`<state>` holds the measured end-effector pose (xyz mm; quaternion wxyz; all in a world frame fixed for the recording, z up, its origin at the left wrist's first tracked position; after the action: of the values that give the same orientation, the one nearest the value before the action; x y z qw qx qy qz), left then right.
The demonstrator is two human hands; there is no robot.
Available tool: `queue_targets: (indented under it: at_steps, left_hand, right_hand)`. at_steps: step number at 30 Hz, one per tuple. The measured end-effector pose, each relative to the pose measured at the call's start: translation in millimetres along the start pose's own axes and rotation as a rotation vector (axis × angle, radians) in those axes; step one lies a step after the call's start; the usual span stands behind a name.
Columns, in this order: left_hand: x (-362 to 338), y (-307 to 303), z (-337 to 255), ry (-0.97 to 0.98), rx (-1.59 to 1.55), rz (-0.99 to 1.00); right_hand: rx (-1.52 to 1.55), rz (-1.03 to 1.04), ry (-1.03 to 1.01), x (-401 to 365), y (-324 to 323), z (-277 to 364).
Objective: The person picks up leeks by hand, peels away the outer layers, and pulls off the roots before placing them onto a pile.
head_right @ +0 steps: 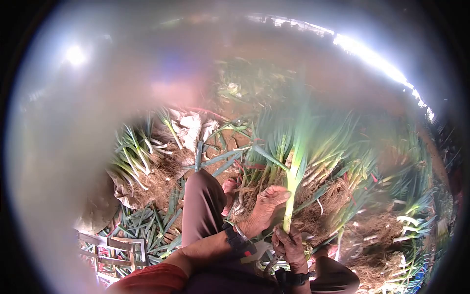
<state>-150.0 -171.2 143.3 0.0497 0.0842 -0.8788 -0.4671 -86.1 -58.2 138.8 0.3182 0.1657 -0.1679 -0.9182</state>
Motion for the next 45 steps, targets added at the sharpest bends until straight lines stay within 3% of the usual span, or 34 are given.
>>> queue_targets:
  at_steps: [11, 14, 17, 21, 23, 25, 27, 29, 30, 31, 32, 33, 35, 37, 39, 41, 43, 45]
  left_hand:
    - [-0.2, 32.6, -13.4, 0.178, 0.208, 0.192]
    - [-1.1, 43.5, -17.4, 0.168, 0.268, 0.278]
    - [-0.3, 47.6, -24.1, 0.242, 0.381, 0.324]
    - [-9.6, 55.5, -34.9, 0.354, 0.644, 0.295]
    - [-24.3, 73.9, -55.7, 0.721, 1.101, 0.292]
    - [-38.5, 83.8, -59.0, 0.961, 1.202, 0.278]
    - [-46.0, 79.7, -56.5, 1.130, 1.266, 0.238]
    - [-45.0, 80.3, -56.3, 1.032, 1.139, 0.232]
    - [-45.5, 81.3, -56.3, 0.906, 1.050, 0.209]
    - [-41.5, 80.4, -62.7, 0.811, 0.971, 0.183]
    - [-38.0, 77.7, -66.1, 0.785, 0.972, 0.149]
    - [-35.1, 73.7, -66.5, 0.752, 0.963, 0.114]
    - [-27.3, 69.3, -61.1, 0.577, 1.012, 0.097]
    - [-16.9, 60.8, -49.5, 0.537, 0.860, 0.178]
    - [-20.1, 68.3, -57.8, 0.588, 0.984, 0.199]
    - [-51.0, 102.3, -84.2, 1.017, 1.323, 0.167]
    - [-56.6, 107.8, -67.2, 1.083, 1.488, 0.306]
    - [-60.6, 113.9, -66.7, 1.092, 1.467, 0.409]
  right_hand:
    - [-0.188, -0.103, -0.086, -13.6, -12.2, 12.0]
    - [-0.336, -0.124, -0.161, -17.5, -13.5, 17.6]
    - [-0.500, -0.222, -0.382, -21.1, -11.7, 28.0]
    - [-0.751, -0.285, -0.382, -26.1, -11.4, 29.5]
    - [-0.723, -0.320, -0.390, -27.4, -9.3, 32.5]
    - [-0.721, -0.332, -0.481, -28.2, -9.4, 33.1]
    - [-0.916, -0.405, -0.533, -31.8, -8.5, 36.9]
    - [-1.066, -0.436, -0.616, -28.5, -7.9, 40.0]
    - [-1.146, -0.510, -0.493, -29.2, -15.9, 32.3]
    - [-1.126, -0.518, -0.549, -30.5, -7.7, 39.6]
    - [-1.088, -0.510, -0.739, -30.4, -5.4, 40.9]
    - [-1.060, -0.500, -0.542, -29.4, -4.2, 41.0]
    - [-1.182, -0.493, -0.791, -31.7, 7.9, 50.4]
    - [-1.186, -0.503, -0.711, -26.3, -1.9, 43.6]
    - [-1.083, -0.510, -0.592, -20.8, -19.1, 30.1]
    - [-1.008, -0.446, -0.732, -25.7, -5.5, 39.5]
    - [-0.891, -0.356, -0.605, -16.8, -15.7, 27.8]
    - [-0.881, -0.368, -0.649, -16.7, -16.3, 30.3]
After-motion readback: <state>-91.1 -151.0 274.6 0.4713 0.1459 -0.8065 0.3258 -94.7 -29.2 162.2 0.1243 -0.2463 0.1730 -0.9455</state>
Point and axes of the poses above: each hand's wrist, its own x-axis towards the middle knuckle, its own y-axis out of the palm, z = x × y, the point moved 9 cm from there along x, towards the middle knuckle
